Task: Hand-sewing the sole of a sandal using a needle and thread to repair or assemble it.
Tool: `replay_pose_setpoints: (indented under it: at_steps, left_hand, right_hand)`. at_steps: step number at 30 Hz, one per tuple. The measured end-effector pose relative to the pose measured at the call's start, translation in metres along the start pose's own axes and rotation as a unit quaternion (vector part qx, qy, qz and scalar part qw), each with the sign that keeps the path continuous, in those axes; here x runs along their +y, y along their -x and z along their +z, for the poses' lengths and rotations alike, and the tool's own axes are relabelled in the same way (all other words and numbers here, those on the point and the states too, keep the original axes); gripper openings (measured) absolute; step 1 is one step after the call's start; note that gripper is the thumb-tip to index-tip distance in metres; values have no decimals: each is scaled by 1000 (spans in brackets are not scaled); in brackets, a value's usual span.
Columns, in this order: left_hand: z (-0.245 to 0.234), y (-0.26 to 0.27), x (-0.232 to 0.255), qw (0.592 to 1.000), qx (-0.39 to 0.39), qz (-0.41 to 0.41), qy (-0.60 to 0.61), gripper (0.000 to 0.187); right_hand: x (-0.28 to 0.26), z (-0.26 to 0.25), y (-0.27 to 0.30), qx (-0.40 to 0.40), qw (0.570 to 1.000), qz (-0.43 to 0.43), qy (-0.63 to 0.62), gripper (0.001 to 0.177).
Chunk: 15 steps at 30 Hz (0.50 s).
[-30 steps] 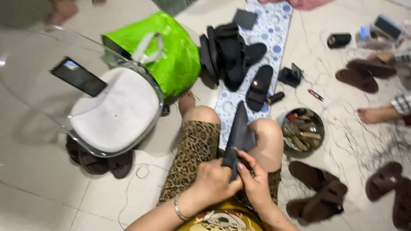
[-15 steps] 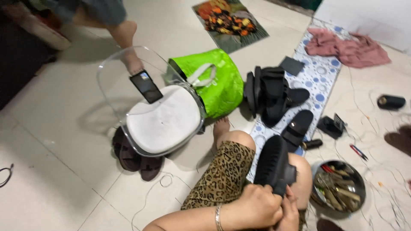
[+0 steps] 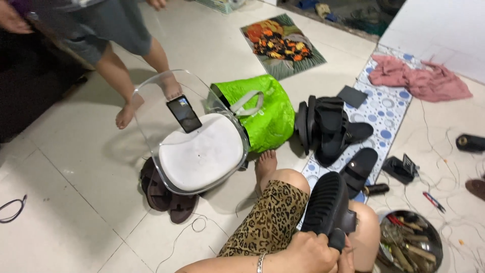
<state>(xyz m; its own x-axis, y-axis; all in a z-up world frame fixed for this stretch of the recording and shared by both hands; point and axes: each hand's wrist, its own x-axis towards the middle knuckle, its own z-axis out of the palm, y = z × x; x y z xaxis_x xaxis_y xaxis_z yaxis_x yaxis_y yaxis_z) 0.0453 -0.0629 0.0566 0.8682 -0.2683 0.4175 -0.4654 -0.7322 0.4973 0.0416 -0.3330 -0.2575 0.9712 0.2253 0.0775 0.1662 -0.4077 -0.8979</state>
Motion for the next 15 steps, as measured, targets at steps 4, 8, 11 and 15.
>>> replay_pose_setpoints:
  at_steps: [4,8,11,15]
  left_hand:
    - [-33,-4,10,999,-2,-30,34,22]
    - [-52,-1,-6,979,-8,-108,174,32]
    - [-76,-4,-24,831,-27,-399,387,40]
    - [-48,45,-73,813,-6,-374,446,49]
  right_hand:
    - [-230,8,-54,50,974,168,-143,46]
    - [-288,-29,-58,4,922,276,-271,42]
    - [-325,-62,-78,110,942,200,-245,57]
    - [-272,-117,-64,177,828,338,-412,49]
